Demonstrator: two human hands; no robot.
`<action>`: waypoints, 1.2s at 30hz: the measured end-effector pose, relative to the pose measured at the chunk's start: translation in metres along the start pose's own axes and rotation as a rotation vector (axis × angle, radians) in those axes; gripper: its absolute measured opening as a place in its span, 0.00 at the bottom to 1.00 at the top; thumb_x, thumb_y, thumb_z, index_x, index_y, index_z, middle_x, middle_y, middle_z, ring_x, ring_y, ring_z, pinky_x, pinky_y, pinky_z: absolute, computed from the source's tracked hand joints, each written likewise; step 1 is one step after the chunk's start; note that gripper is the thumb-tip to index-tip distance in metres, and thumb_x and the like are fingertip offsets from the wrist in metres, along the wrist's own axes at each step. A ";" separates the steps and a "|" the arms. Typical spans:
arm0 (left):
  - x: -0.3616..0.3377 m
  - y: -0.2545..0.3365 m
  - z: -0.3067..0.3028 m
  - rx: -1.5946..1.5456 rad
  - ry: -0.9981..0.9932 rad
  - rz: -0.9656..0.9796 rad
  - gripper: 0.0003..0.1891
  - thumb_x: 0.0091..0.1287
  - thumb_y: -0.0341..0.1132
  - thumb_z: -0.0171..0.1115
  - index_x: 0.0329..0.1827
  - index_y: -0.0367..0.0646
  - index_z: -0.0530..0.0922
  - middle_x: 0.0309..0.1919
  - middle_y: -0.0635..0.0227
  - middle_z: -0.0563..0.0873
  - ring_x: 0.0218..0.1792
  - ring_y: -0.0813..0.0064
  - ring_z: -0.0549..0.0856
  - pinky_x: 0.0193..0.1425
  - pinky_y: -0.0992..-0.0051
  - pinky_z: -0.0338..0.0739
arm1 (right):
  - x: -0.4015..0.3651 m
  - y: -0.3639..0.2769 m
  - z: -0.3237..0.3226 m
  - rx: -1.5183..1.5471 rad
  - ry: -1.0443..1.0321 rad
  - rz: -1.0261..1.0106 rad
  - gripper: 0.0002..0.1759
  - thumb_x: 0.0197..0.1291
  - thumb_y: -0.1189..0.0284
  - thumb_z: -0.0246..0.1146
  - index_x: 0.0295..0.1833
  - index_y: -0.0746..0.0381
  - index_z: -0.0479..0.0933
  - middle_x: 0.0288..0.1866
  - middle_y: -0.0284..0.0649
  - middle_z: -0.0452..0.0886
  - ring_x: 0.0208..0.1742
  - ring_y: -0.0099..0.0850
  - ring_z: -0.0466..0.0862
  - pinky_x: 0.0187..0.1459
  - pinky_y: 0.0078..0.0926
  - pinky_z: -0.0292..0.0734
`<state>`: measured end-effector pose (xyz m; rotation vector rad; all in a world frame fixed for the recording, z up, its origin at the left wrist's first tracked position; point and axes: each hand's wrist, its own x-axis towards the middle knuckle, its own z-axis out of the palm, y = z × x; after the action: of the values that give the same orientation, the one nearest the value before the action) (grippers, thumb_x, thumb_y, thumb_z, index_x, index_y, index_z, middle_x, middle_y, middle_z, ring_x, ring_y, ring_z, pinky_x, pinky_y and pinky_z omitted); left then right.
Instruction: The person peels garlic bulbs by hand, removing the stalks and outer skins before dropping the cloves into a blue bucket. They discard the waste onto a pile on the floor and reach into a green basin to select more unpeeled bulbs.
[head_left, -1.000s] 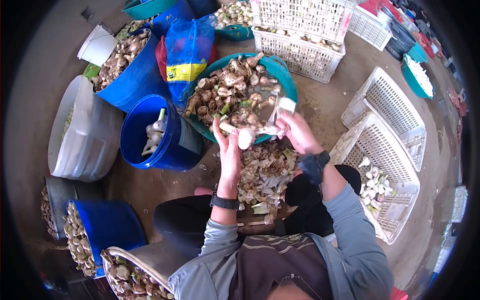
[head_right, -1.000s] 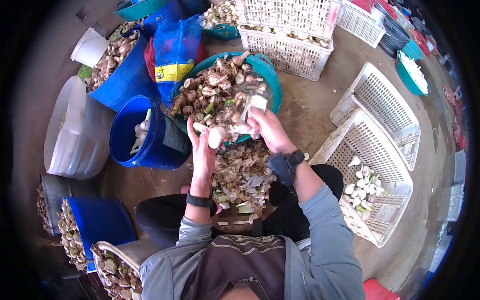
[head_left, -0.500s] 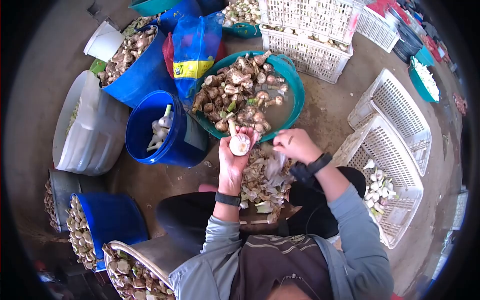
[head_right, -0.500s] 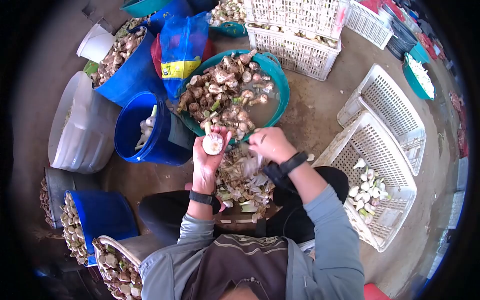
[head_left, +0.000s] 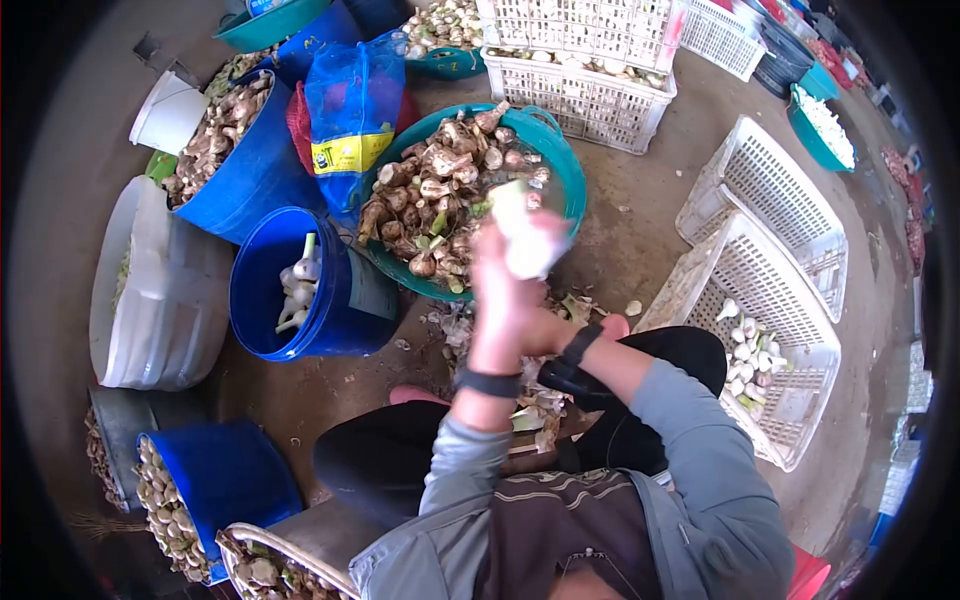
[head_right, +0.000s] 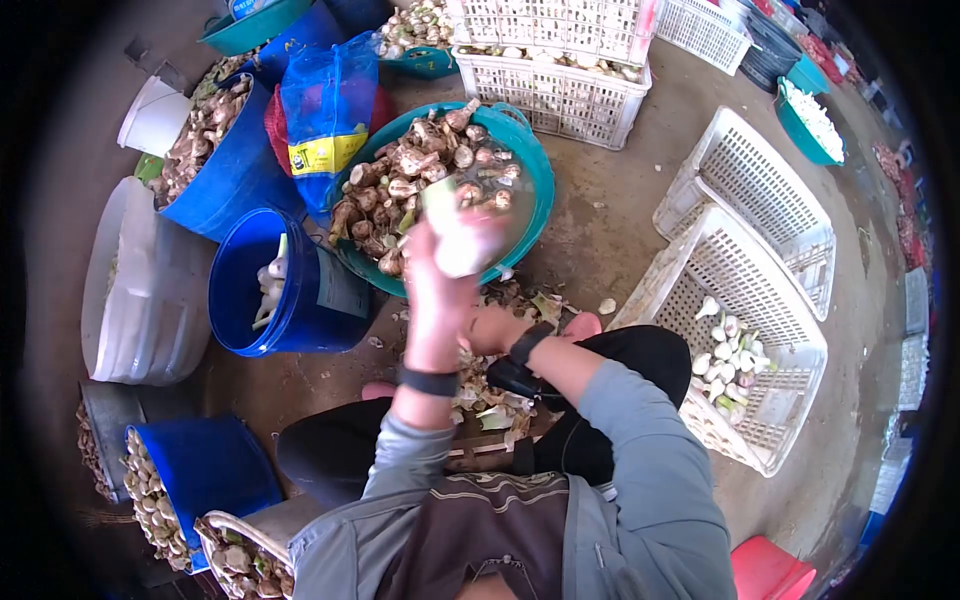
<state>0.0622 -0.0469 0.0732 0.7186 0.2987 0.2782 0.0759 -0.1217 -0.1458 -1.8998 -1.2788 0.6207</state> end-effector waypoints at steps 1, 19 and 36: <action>-0.010 -0.005 0.044 0.164 -0.301 0.034 0.23 0.70 0.50 0.43 0.54 0.37 0.69 0.41 0.65 0.82 0.40 0.73 0.82 0.47 0.72 0.75 | 0.002 -0.007 0.002 0.099 0.011 -0.039 0.07 0.55 0.66 0.55 0.33 0.57 0.75 0.32 0.45 0.80 0.33 0.45 0.79 0.36 0.39 0.73; 0.055 -0.020 -0.164 0.450 0.210 -0.064 0.13 0.69 0.32 0.49 0.54 0.39 0.70 0.38 0.67 0.80 0.41 0.78 0.78 0.47 0.78 0.72 | 0.134 0.185 -0.105 -0.336 0.333 0.531 0.23 0.55 0.72 0.58 0.59 0.55 0.70 0.65 0.47 0.63 0.56 0.45 0.71 0.62 0.36 0.65; 0.003 0.030 -0.074 1.630 0.051 0.747 0.32 0.49 0.34 0.72 0.59 0.45 0.70 0.41 0.57 0.73 0.42 0.58 0.77 0.47 0.65 0.75 | 0.064 -0.111 -0.141 0.751 0.174 0.216 0.16 0.69 0.69 0.45 0.58 0.63 0.64 0.39 0.34 0.74 0.35 0.21 0.76 0.34 0.20 0.75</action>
<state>0.0340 0.0201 0.0395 2.4509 0.2500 0.7711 0.1417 -0.0829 0.0282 -1.4172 -0.5979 0.8746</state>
